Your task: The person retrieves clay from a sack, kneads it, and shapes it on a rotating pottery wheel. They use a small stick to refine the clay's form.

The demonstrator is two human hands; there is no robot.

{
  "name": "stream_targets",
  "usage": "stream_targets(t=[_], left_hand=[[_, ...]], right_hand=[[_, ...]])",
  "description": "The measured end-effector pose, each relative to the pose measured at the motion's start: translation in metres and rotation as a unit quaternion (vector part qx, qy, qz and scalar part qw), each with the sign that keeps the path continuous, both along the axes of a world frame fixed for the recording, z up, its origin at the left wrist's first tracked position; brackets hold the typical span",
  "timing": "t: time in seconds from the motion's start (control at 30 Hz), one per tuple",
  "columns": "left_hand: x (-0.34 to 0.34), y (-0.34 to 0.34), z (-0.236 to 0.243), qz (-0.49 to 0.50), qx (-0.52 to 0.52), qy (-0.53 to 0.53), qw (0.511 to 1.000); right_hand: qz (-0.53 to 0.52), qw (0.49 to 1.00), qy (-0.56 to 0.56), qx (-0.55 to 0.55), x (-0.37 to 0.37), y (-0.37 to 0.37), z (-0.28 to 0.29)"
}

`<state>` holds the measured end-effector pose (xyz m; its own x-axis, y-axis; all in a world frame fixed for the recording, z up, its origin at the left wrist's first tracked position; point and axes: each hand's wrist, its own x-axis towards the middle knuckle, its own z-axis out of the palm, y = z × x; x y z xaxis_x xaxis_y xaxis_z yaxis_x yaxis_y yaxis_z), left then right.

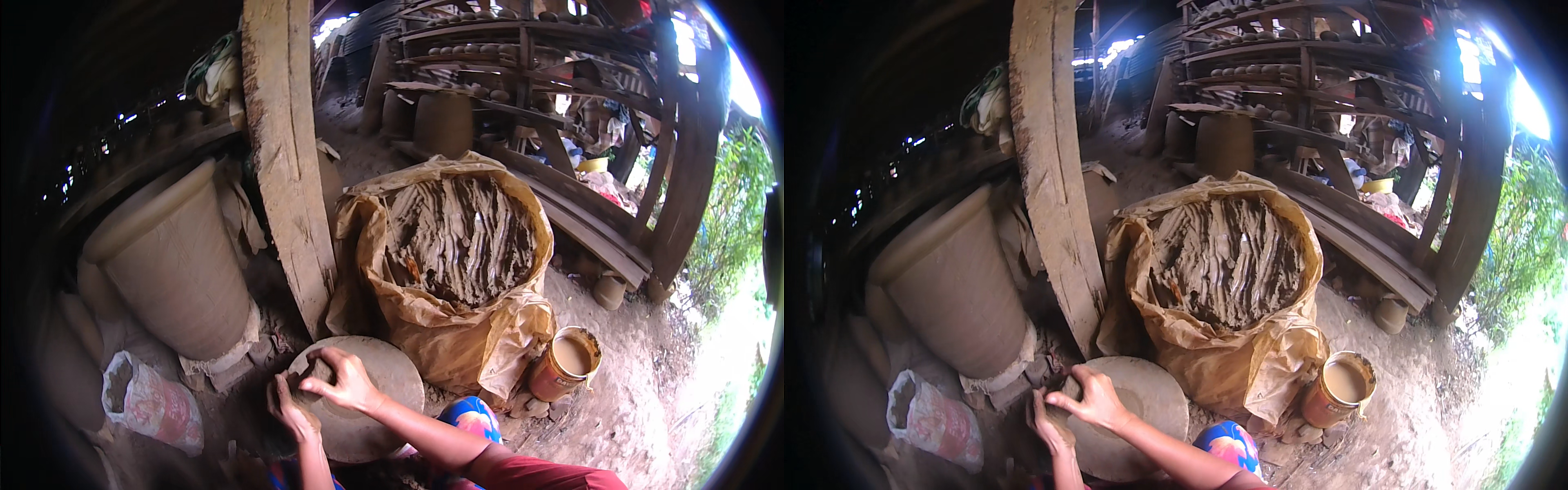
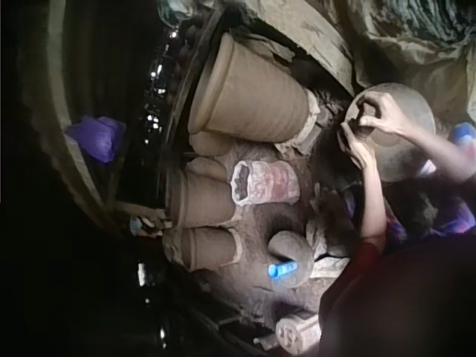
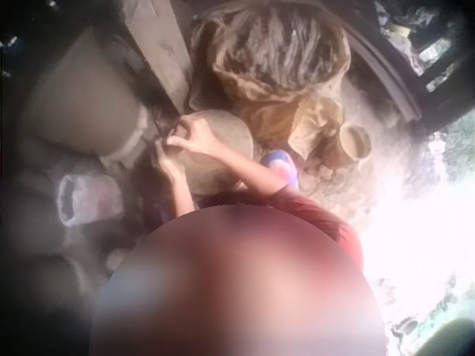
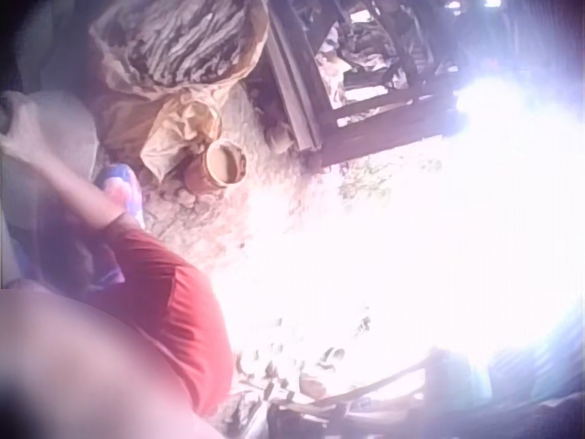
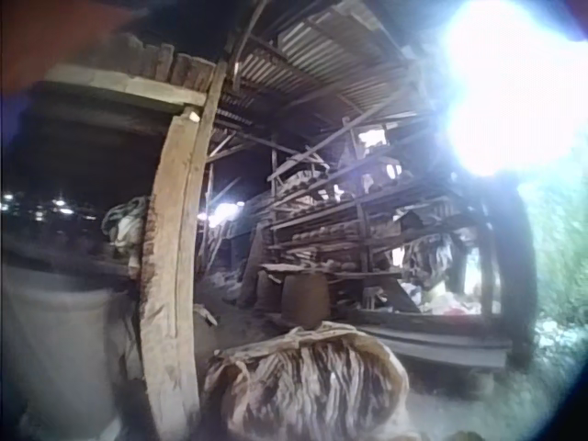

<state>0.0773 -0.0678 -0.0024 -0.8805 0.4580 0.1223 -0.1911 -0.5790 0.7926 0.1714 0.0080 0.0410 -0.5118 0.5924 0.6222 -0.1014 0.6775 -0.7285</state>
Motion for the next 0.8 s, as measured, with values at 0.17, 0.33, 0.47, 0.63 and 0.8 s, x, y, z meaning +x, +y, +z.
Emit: stream_targets(t=[0.17,0.33,0.47,0.63,0.8], left_hand=[[0.018,0.004,-0.003,-0.031,0.038,-0.032,0.998],[0.022,0.01,-0.003,0.181,-0.047,0.319,0.929],[0.011,-0.003,0.012,-0.287,0.109,0.04,0.951],[-0.01,0.002,-0.012,-0.353,0.165,0.066,0.918],[-0.035,0.011,-0.058,-0.003,0.064,0.175,0.983]], right_hand=[[-0.043,0.999,-0.008,-0.01,0.001,-0.016,0.0],[-0.023,0.998,0.043,-0.026,-0.002,-0.019,-0.011],[0.025,0.991,0.029,-0.128,-0.005,-0.001,-0.008],[0.152,0.981,0.071,-0.1,-0.013,-0.01,-0.008],[0.153,0.972,-0.099,-0.147,-0.012,-0.027,-0.016]])
